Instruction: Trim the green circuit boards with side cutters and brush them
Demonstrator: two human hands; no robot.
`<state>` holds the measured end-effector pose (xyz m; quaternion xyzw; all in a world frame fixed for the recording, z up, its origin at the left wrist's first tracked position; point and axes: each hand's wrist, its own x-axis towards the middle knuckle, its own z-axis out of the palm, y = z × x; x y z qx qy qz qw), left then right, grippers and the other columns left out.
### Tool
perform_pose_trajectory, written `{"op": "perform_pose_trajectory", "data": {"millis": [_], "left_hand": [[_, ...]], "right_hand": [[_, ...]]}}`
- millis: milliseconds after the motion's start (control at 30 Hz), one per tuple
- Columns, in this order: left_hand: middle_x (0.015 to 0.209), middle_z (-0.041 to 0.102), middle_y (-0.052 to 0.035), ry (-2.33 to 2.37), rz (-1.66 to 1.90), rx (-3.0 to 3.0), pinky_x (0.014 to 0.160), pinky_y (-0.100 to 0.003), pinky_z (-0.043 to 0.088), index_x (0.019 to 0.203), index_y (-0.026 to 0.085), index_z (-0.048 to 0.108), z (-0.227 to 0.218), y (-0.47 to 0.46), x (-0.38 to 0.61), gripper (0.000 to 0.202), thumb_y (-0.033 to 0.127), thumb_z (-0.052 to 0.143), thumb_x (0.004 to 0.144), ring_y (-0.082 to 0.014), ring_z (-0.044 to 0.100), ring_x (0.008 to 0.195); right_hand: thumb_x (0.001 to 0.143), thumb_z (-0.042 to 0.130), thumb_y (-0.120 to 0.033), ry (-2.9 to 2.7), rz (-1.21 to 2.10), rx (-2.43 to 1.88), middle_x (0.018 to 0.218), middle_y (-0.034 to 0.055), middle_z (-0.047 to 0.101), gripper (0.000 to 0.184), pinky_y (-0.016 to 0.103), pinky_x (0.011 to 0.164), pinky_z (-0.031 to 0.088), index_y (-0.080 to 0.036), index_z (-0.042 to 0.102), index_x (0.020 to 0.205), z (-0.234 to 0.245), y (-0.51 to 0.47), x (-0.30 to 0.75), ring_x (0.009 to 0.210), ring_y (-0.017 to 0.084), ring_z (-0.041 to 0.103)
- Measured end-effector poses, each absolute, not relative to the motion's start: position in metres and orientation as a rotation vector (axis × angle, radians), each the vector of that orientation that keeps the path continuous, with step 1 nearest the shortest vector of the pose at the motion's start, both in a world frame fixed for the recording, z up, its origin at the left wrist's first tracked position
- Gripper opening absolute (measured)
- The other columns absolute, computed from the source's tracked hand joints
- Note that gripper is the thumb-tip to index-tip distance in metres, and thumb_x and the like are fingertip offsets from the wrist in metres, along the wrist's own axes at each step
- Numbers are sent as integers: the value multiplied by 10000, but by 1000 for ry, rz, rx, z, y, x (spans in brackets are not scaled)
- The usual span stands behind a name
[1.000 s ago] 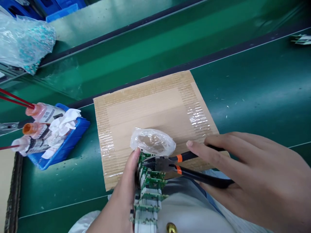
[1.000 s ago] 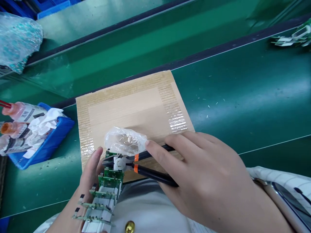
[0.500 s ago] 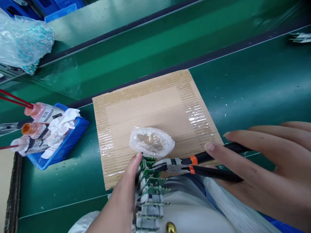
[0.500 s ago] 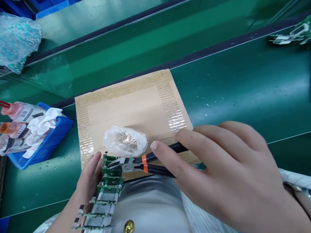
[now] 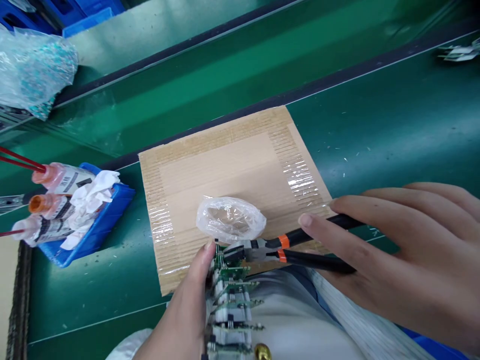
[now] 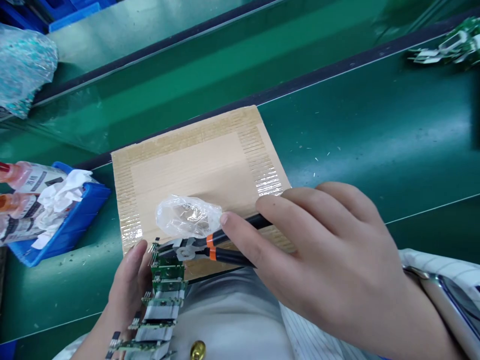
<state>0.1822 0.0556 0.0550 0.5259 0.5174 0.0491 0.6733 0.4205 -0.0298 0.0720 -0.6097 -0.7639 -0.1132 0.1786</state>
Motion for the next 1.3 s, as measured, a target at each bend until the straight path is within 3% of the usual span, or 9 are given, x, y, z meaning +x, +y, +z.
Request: {"op": "perform_pose_trajectory", "data": {"millis": [133, 333, 667, 1100, 1300], "left_hand": [[1199, 671, -84, 1184, 91, 1128, 1064, -534, 390, 1329, 244, 521, 53, 59, 181, 628, 530, 594, 774, -365, 496, 1251], [1389, 537, -11, 1159, 114, 1163, 1094, -471, 366, 1401, 332, 413, 54, 58, 175, 705, 580, 585, 764, -351, 373, 1339], [1432, 481, -35, 1053, 79, 1220, 1129, -574, 266, 1463, 319, 293, 61, 47, 168, 913, 437, 764, 689, -391, 276, 1377], [1485, 399, 30, 920, 86, 1343, 1143, -557, 274, 1467, 358, 265, 56, 53, 167, 970, 409, 802, 660, -382, 190, 1412], [1490, 392, 5, 896, 85, 1363, 1106, -592, 315, 1482, 342, 218, 51, 52, 165, 1034, 438, 810, 641, -412, 216, 1399]], "right_hand": [[827, 592, -315, -2188, -309, -1718, 949, 59, 623, 267, 412, 703, 388, -276, 568, 1090, 74, -31, 420, 875, 253, 568], [862, 519, -274, -2218, -336, -1685, 928, 64, 614, 199, 407, 689, 375, -263, 550, 1058, 75, -24, 417, 851, 249, 538], [913, 432, -255, -2266, -350, -1649, 900, 58, 635, 212, 390, 642, 357, -237, 546, 1090, 74, -18, 417, 808, 235, 509], [909, 450, -238, -2357, -332, -1598, 837, 57, 641, 220, 386, 601, 355, -186, 542, 1103, 71, -8, 419, 719, 248, 466], [884, 496, -245, -2344, -285, -1621, 877, 61, 660, 288, 384, 605, 377, -172, 535, 1160, 67, -10, 420, 723, 250, 489]]}}
